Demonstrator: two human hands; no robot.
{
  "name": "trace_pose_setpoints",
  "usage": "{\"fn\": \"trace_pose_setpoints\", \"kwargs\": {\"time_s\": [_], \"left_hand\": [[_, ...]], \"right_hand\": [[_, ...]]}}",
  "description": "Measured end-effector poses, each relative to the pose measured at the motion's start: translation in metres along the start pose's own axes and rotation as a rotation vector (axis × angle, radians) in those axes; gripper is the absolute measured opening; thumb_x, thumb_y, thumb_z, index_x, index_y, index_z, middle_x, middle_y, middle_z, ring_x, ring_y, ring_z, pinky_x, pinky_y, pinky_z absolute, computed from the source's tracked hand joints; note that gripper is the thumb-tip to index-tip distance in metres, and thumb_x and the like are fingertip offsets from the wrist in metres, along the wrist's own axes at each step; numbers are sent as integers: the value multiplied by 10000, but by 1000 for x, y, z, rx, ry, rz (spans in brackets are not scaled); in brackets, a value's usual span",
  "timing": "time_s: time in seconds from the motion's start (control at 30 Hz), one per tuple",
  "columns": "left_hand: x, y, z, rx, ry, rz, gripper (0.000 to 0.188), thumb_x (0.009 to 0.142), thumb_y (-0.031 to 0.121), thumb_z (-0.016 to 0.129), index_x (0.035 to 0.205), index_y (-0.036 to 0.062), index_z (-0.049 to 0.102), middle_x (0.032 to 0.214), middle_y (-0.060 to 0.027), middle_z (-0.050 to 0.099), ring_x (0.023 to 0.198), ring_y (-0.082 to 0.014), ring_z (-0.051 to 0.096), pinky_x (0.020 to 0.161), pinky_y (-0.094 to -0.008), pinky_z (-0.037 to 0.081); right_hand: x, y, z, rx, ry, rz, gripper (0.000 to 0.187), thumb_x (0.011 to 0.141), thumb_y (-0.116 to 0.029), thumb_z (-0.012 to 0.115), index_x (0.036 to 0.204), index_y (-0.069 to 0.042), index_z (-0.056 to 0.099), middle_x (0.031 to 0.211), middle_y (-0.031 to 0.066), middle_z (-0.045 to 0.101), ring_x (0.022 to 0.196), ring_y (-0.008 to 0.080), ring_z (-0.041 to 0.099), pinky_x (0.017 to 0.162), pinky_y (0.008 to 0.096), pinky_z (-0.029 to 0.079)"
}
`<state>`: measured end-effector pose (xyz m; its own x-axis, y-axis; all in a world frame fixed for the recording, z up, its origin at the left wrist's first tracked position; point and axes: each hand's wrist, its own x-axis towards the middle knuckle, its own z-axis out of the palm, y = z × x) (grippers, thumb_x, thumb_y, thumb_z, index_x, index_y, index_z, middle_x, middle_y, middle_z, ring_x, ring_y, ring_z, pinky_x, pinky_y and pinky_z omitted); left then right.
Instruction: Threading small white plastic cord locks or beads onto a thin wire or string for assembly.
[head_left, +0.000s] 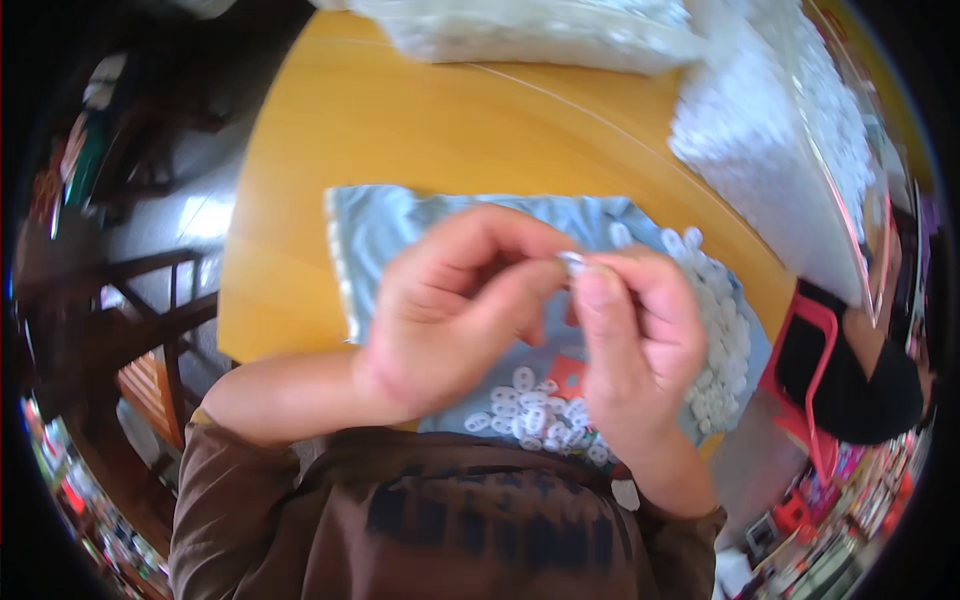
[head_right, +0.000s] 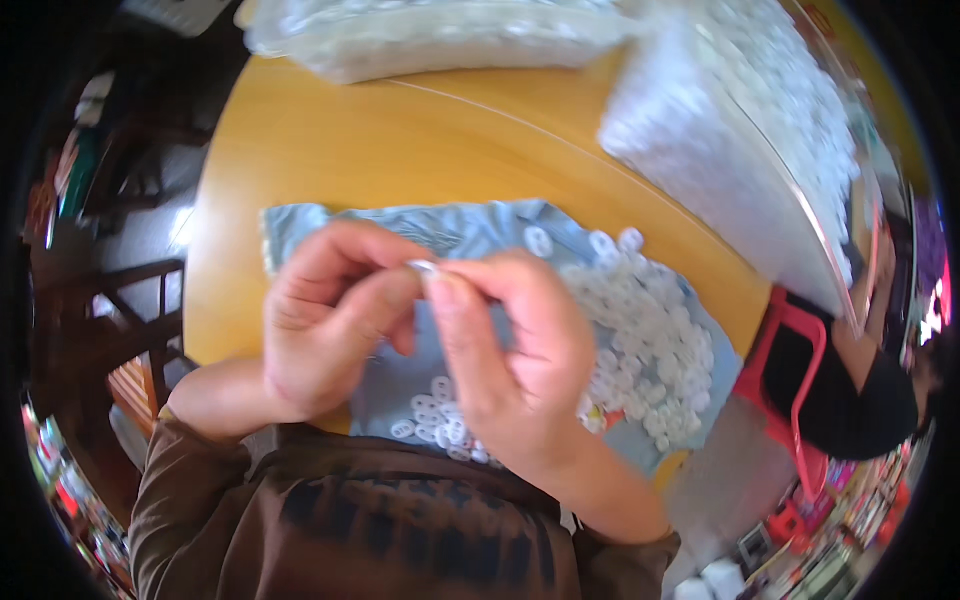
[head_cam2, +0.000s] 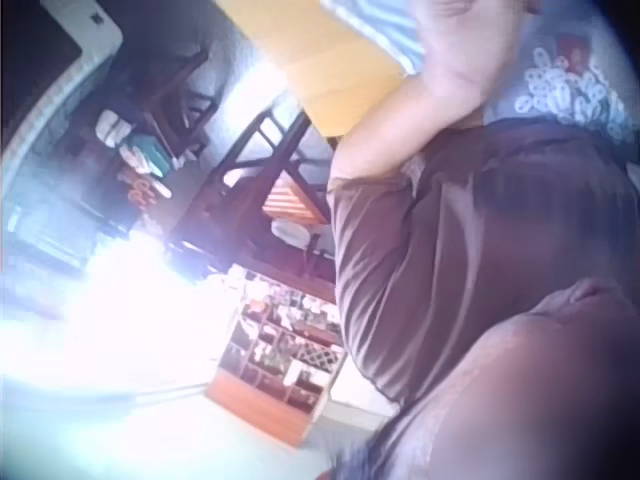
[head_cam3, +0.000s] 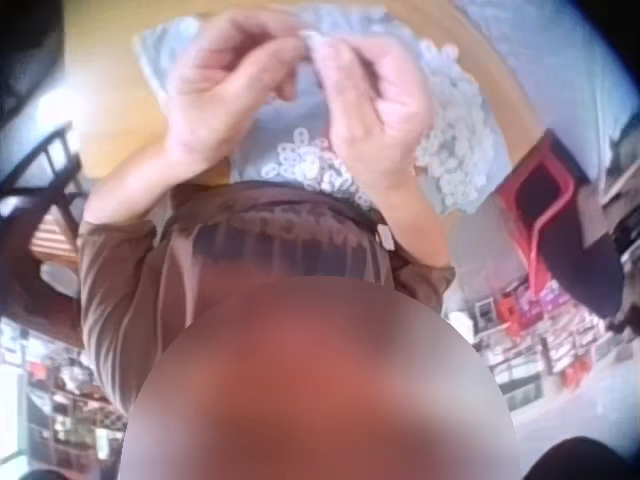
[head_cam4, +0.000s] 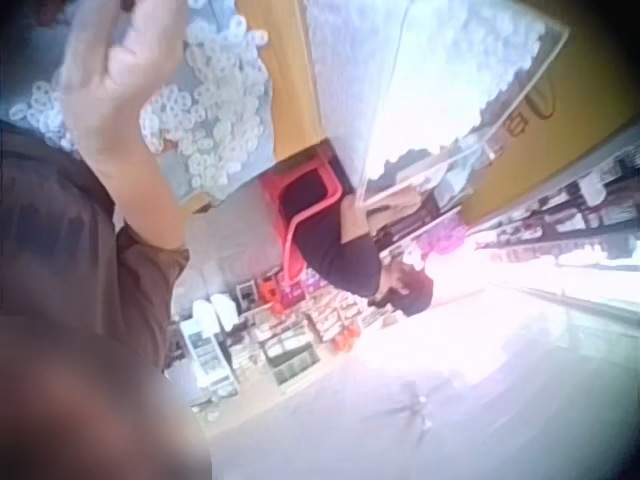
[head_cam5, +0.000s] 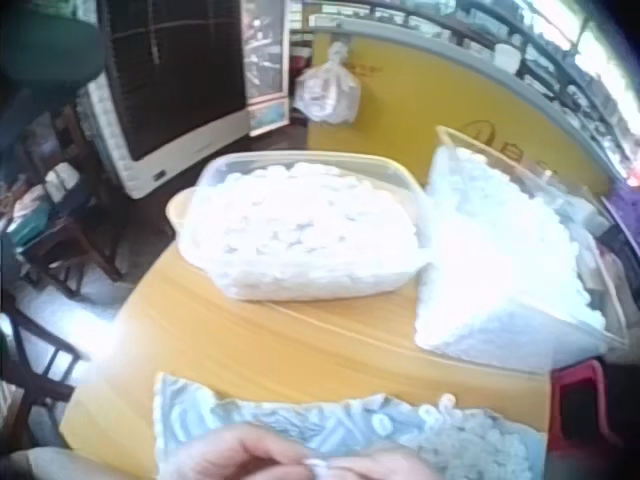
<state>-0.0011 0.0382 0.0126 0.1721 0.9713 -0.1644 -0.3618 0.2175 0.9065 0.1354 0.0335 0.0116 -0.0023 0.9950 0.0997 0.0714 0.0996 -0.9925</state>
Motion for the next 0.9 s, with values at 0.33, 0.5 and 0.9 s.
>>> {"fn": "trace_pose_setpoints", "kwargs": {"time_s": [0.33, 0.5, 0.9], "left_hand": [[6, -4, -6, 13, -37, -16, 111, 845, 28, 526, 951, -2, 520, 834, -82, 587, 567, -93, 506, 530, -192, 416], [10, -6, -5, 9, 8, 18, 109, 837, 31, 532, 942, 2, 522, 814, -81, 589, 551, -93, 495, 524, -195, 401], [9, -5, -7, -16, -12, 10, 126, 835, 22, 537, 960, 2, 531, 821, -78, 588, 568, -87, 499, 535, -191, 404]], "right_hand": [[7, -8, -43, -49, -180, -47, 193, 796, -28, 601, 982, 8, 566, 790, 32, 537, 702, 86, 503, 638, 204, 404], [7, -7, -99, -460, 1, -91, 112, 790, -5, 580, 900, 12, 590, 829, 61, 561, 764, 111, 527, 679, 230, 419], [21, 8, -90, -1018, -282, -345, 246, 645, 4, 644, 888, -16, 610, 792, 80, 523, 761, 258, 506, 663, 351, 416]]}}
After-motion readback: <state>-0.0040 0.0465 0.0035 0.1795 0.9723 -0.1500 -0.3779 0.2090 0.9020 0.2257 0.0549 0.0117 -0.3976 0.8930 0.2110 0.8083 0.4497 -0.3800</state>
